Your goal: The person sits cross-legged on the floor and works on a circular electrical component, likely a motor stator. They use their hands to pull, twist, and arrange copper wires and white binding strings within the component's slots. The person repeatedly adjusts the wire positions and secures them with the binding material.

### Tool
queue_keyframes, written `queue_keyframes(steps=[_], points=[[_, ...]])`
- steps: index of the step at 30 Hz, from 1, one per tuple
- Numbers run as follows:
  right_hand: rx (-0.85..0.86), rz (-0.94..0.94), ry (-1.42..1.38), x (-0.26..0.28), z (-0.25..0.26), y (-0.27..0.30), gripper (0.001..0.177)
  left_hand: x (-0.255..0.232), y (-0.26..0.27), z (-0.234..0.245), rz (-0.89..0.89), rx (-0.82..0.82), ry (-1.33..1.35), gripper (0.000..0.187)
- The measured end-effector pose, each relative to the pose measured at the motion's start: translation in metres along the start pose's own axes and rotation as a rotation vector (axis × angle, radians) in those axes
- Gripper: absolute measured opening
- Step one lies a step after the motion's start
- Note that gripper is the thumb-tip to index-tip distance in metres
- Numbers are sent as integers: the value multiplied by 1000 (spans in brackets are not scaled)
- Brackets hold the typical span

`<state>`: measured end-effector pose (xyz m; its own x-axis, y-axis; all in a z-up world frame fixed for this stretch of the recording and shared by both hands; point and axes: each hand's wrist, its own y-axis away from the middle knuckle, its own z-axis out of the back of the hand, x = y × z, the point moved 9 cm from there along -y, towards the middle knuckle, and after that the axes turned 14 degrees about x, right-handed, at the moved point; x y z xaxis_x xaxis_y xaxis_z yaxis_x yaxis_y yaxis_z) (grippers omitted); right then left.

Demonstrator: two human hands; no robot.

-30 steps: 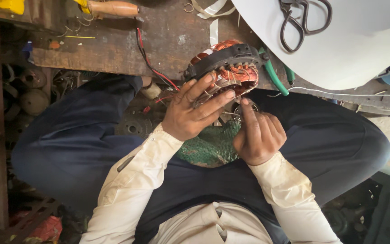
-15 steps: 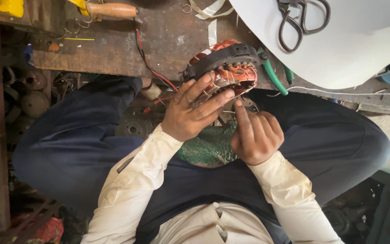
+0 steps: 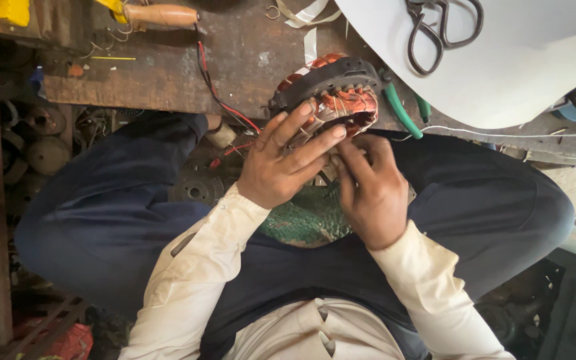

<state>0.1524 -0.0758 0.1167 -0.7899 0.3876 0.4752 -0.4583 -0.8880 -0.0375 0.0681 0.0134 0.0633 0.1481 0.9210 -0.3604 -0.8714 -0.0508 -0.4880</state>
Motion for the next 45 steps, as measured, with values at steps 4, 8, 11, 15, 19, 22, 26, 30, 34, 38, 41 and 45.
queue_keyframes(steps=[4, 8, 11, 15, 19, 22, 26, 30, 34, 38, 41, 45], points=[[24, -56, -226, 9, 20, -3, 38, 1, -9, 6, 75, 35, 68, 12], [-47, 124, 133, 25, 23, -34, 38, 8, -23, 16, 146, -16, 153, 5], [-88, 210, 256, 36, 31, -44, 39, 17, -32, 23, 229, -54, 224, 9], [-167, 168, 245, 41, 33, -6, 26, 35, -40, 28, 313, -109, 345, 15], [-34, 31, 359, 16, -26, -8, 47, 51, -41, 27, 375, -131, 434, 21], [-24, -65, 444, 0, -49, -17, 35, 59, -40, 25, 396, -145, 448, 22], [-78, -51, 426, -3, -45, -11, 32, 73, -38, 22, 430, -124, 482, 19], [-137, 24, 298, 3, -34, -4, 27, 76, -37, 18, 444, -96, 459, 18], [-233, 36, 15, 1, -6, 8, 31, 68, -42, 28, 402, -141, 382, 21], [-211, -11, -177, 1, -8, 5, 37, 51, -51, 44, 320, -130, 225, 19], [-114, -163, -586, -28, -45, -16, 30, 47, -55, 39, 310, -59, 228, 17], [165, -396, -1341, -57, -102, -6, 16, 49, -57, 33, 338, -1, 183, 17]])
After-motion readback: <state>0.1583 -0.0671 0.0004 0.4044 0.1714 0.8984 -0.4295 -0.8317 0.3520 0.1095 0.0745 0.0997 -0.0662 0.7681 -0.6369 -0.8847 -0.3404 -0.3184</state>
